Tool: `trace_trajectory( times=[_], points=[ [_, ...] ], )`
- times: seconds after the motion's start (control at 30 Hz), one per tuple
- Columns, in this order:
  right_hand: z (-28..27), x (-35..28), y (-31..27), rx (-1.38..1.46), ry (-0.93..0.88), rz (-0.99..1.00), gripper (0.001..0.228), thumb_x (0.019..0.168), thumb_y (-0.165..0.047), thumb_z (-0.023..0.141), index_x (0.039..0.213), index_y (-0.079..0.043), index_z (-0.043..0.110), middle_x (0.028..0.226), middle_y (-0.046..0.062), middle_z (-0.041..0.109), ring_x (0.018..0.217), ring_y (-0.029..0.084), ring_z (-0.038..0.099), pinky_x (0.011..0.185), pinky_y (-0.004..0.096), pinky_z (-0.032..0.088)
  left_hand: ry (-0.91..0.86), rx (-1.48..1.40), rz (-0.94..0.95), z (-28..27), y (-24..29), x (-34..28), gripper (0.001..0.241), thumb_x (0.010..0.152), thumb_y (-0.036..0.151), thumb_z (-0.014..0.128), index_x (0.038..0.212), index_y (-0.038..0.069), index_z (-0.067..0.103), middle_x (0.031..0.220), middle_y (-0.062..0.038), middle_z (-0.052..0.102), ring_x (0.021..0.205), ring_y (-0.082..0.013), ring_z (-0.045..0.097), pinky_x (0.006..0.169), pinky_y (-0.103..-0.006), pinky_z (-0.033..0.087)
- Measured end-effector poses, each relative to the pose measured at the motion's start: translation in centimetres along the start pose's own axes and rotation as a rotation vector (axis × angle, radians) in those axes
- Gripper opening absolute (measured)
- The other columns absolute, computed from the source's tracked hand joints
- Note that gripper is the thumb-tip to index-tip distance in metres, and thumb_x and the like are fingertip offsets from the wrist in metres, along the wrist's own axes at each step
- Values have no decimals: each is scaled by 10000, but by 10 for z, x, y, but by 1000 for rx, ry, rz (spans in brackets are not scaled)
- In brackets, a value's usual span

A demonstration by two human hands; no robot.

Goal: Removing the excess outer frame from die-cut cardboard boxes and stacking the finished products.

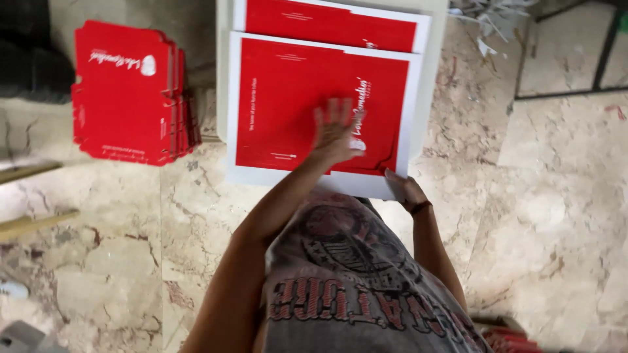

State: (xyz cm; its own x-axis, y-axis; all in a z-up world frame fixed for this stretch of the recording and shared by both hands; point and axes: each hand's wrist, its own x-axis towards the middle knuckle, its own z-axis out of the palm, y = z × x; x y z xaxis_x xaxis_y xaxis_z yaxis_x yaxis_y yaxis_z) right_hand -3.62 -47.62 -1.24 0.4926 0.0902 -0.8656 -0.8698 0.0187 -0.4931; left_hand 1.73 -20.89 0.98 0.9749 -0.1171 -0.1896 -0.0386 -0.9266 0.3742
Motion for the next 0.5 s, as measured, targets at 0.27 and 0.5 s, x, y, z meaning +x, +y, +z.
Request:
trace_trajectory(
  times=[0.27,0.5],
  points=[
    [27,-16,-65,-529,125,-91,555,835,-519,858,1002,4,772,825,164,723,820,252,711,717,352,548,-463,212,-41,1,53,73,1243,724,338,939,1642,409,105,1675,-199,-207,1490,-630,-69,948,-959,195],
    [12,14,-137,-316,-73,53,681,888,-549,797,1291,-15,669,1032,172,700,935,338,704,823,484,559,-497,311,21,-27,58,66,1356,595,461,987,1644,364,133,1695,-188,-142,1499,-610,16,921,-938,291]
  ],
)
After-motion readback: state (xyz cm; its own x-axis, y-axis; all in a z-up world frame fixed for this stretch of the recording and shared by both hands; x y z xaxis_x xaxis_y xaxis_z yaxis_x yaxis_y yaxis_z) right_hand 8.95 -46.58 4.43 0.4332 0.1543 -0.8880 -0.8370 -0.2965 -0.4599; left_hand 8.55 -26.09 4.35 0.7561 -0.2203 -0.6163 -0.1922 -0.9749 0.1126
